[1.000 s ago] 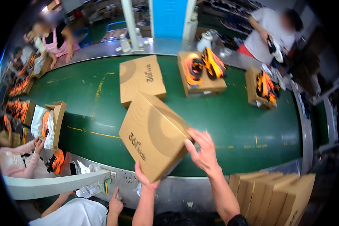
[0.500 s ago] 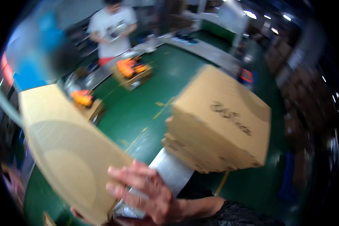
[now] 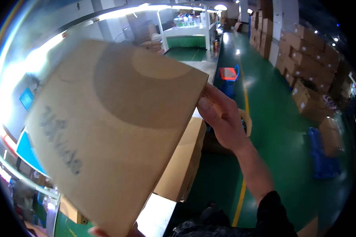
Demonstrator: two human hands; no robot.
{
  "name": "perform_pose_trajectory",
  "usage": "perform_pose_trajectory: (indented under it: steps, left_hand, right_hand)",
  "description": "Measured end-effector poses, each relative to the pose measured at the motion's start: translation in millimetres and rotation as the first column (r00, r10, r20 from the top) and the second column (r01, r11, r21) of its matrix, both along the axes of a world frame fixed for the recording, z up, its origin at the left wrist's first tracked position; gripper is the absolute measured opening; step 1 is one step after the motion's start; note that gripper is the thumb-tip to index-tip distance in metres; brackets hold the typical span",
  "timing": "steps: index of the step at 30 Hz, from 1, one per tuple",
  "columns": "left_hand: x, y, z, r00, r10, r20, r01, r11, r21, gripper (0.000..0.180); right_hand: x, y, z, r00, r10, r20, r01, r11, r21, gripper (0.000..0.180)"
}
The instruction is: The person repeatedly picks up flat cardboard boxes from a stack on a green conveyor belt and places them onto a growing pile. The person handles the boxes one by one, moving them from the belt to the stack. Other workers are visible in the background handling shoes.
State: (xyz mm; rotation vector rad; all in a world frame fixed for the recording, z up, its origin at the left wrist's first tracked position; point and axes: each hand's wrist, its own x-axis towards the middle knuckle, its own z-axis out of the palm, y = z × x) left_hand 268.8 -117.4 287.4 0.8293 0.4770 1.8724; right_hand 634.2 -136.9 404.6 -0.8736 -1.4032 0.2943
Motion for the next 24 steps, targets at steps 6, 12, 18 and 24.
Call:
perform_pose_trajectory:
  steps: [6, 12, 18, 24]
  left_hand:
    - [138, -59, 8, 0.665, -0.074, -0.743, -0.110, 0.975, -0.195, 0.086]
    - [161, -73, -19, 0.609, 0.148, -0.779, -0.165, 0.985, 0.058, 0.050]
    - [149, -73, -25, 0.495, 0.166, -0.853, 0.004, 0.981, 0.194, 0.053]
    - [149, -74, -38, 0.469, 0.564, -0.680, -0.405, 0.821, 0.402, 0.095]
  right_hand:
    - [61, 29, -68, 0.972, 0.156, -0.179, -0.191, 0.960, -0.204, 0.055]
    - [57, 51, -96, 0.950, 0.239, -0.200, -0.270, 0.951, -0.148, 0.054]
    - [55, 66, -122, 0.953, 0.051, -0.298, -0.132, 0.957, -0.258, 0.039]
    - [30, 28, -224, 0.880, -0.438, -0.184, 0.353, 0.862, -0.364, 0.039]
